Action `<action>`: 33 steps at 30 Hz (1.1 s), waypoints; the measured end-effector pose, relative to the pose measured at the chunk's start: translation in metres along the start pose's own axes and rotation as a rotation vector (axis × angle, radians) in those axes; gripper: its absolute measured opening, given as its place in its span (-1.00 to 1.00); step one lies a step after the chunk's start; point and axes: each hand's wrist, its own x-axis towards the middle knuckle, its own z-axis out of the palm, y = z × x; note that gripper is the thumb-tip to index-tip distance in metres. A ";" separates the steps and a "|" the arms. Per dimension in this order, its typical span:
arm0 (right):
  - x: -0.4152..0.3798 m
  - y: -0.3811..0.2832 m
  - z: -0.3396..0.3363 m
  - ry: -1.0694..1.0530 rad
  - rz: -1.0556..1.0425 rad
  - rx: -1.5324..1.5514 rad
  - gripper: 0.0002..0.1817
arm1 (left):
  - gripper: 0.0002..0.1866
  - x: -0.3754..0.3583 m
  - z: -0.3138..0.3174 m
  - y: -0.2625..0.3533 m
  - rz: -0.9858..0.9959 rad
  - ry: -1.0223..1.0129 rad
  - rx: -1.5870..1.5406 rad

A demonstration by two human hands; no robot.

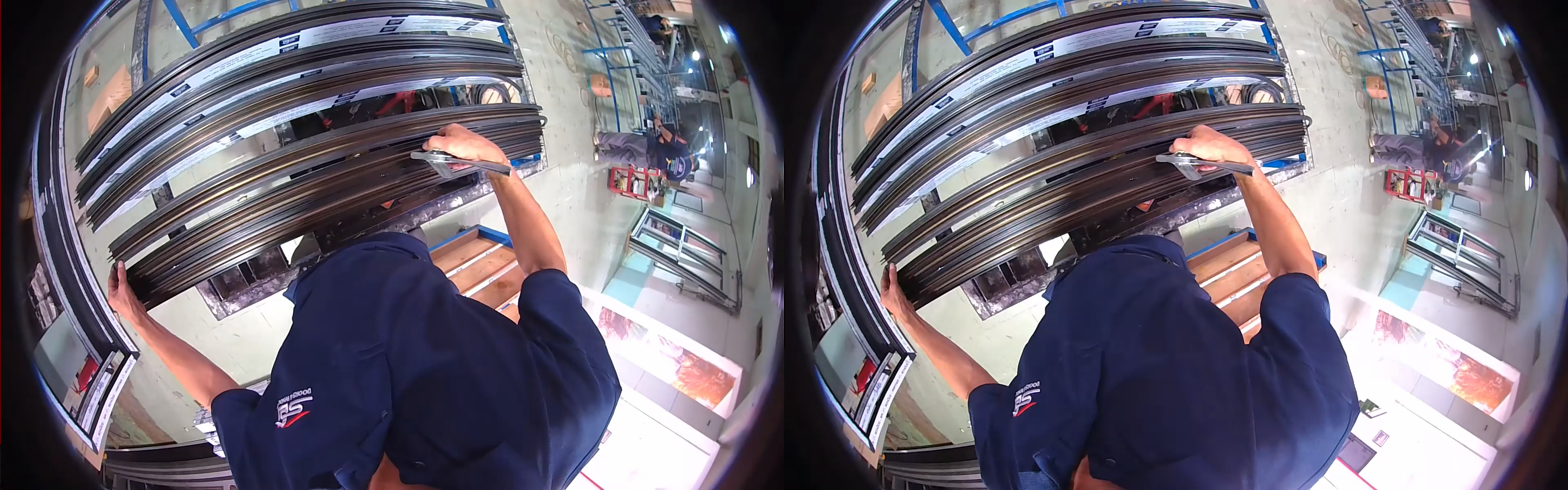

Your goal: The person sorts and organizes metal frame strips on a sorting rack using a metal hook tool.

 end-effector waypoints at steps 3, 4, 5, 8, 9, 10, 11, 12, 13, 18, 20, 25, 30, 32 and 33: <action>-0.007 -0.019 0.006 0.025 0.011 -0.084 -0.52 | -0.43 0.000 0.001 -0.001 -0.011 0.010 0.006; -0.008 -0.024 0.007 0.023 0.029 -0.110 -0.50 | -0.43 0.001 0.001 -0.001 -0.012 0.011 0.014; -0.008 -0.026 0.009 0.020 0.048 -0.134 -0.48 | -0.43 0.001 0.001 0.000 -0.012 0.013 0.022; -0.011 -0.022 0.012 0.044 -0.094 -0.052 -0.42 | -0.45 -0.004 0.002 0.003 -0.039 -0.064 -0.111; -0.008 -0.013 0.021 0.272 -0.024 -0.070 -0.41 | -0.45 -0.023 0.005 0.040 -0.101 -0.095 -0.081; -0.005 -0.009 0.017 0.223 -0.064 -0.174 -0.39 | -0.40 -0.030 0.007 0.052 -0.125 -0.047 -0.036; -0.014 -0.030 0.015 0.040 0.022 -0.151 -0.38 | -0.34 -0.044 0.008 0.077 -0.056 -0.018 0.108; -0.014 -0.029 0.016 0.030 0.081 -0.070 -0.39 | -0.33 -0.047 0.007 0.084 -0.085 -0.021 0.098; -0.028 -0.043 0.027 0.172 0.112 0.012 -0.38 | -0.37 -0.032 0.004 0.051 -0.089 -0.008 0.069; -0.013 -0.019 0.014 0.151 0.071 0.175 -0.42 | -0.57 -0.021 0.009 0.021 -0.001 -0.011 -0.154; -0.023 -0.031 0.020 0.170 0.025 0.189 -0.43 | -0.56 -0.022 0.011 0.022 -0.015 -0.008 -0.160; -0.016 -0.015 0.005 0.060 0.028 0.173 -0.43 | -0.59 -0.026 0.014 0.028 -0.038 0.001 -0.157; -0.020 -0.009 0.008 0.170 -0.012 0.190 -0.36 | -0.61 -0.023 0.009 0.023 -0.003 -0.017 -0.081; -0.024 -0.012 0.006 0.146 -0.017 0.190 -0.36 | -0.60 -0.025 0.007 0.028 -0.037 -0.041 -0.077; -0.026 -0.015 0.006 0.130 -0.006 0.183 -0.36 | -0.60 -0.027 0.007 0.033 -0.062 -0.052 -0.105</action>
